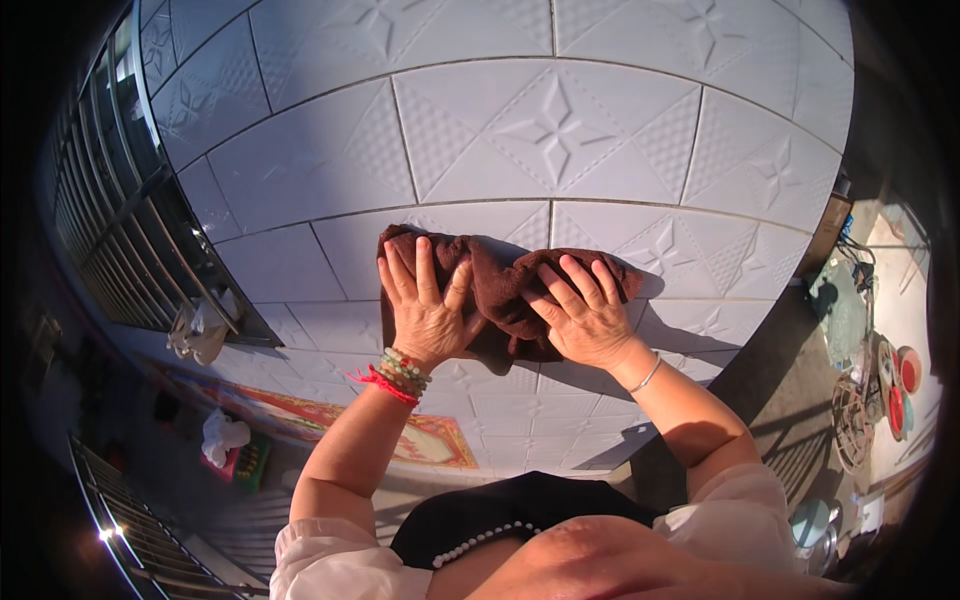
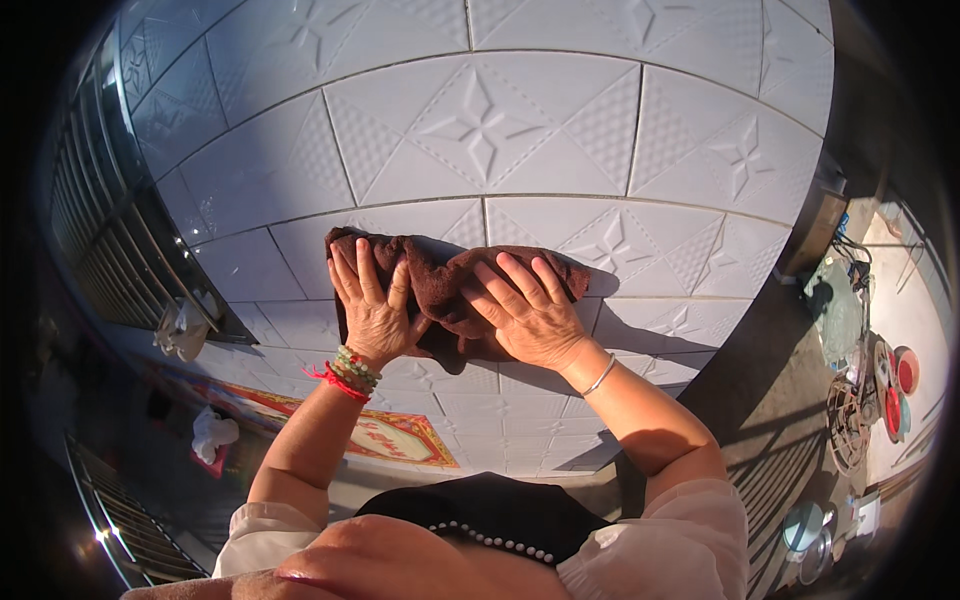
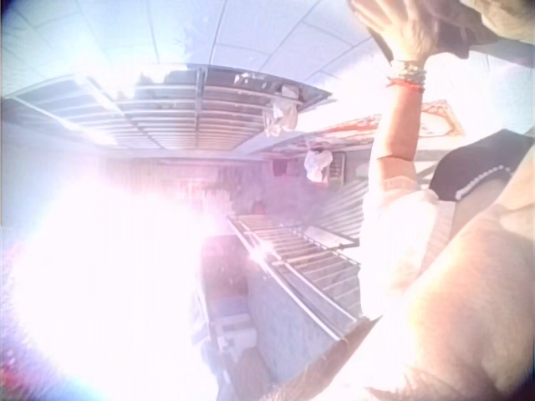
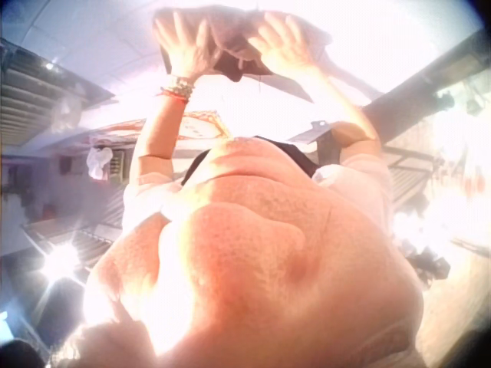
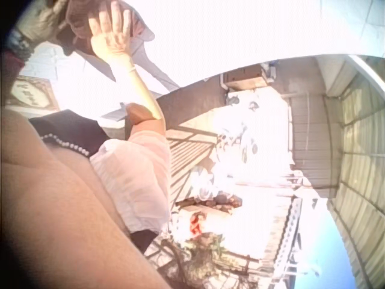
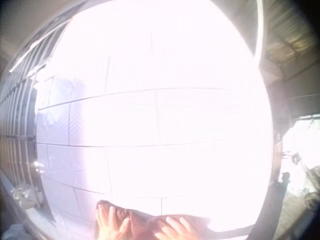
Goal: The person wipes a tiled wall with a cloth and then uses chopsticks to stir and sort chopped chillies in several bowls on a table.
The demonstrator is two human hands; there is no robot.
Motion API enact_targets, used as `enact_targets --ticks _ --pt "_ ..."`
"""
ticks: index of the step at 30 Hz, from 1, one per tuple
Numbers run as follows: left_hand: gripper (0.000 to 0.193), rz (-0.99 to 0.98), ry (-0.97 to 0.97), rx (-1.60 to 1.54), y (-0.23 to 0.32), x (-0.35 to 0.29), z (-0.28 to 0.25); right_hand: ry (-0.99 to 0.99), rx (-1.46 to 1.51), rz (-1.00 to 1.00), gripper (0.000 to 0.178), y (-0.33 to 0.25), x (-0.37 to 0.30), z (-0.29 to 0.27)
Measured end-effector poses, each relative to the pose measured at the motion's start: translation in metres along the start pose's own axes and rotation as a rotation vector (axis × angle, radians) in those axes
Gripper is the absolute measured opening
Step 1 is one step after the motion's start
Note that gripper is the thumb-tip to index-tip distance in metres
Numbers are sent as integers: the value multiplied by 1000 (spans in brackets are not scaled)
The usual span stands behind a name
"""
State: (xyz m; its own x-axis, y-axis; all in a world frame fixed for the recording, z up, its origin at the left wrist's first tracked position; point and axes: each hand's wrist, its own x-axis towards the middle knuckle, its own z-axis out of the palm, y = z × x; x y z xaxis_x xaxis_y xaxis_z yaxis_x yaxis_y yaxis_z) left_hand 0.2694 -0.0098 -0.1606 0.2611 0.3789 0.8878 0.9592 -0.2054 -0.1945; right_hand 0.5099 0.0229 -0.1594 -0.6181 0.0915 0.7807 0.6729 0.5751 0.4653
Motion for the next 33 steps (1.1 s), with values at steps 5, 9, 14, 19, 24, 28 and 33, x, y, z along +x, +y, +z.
enact_targets --ticks 5,9,14,19,24,28,33 --pt "93 56 -15 -60 9 -82 29 -93 89 -71 36 -51 -68 35" --pt "92 58 -95 -89 24 -148 49 -234 78 -138 33 -82 -118 53" --pt "62 -3 -206 -166 43 -214 57 -187 92 -265 28 -101 -154 73" --pt "55 -104 -424 -169 61 -210 47 -313 240 -232 17 -109 -143 64" --pt "44 -169 -247 -195 44 -145 27 -96 233 -113 12 -73 -85 35" --pt "60 -253 43 -125 -1 -34 -9 101 -51 -42 28 -18 7 -9" --pt "56 -74 351 3 -52 133 -61 407 -385 -12 27 61 146 -60"
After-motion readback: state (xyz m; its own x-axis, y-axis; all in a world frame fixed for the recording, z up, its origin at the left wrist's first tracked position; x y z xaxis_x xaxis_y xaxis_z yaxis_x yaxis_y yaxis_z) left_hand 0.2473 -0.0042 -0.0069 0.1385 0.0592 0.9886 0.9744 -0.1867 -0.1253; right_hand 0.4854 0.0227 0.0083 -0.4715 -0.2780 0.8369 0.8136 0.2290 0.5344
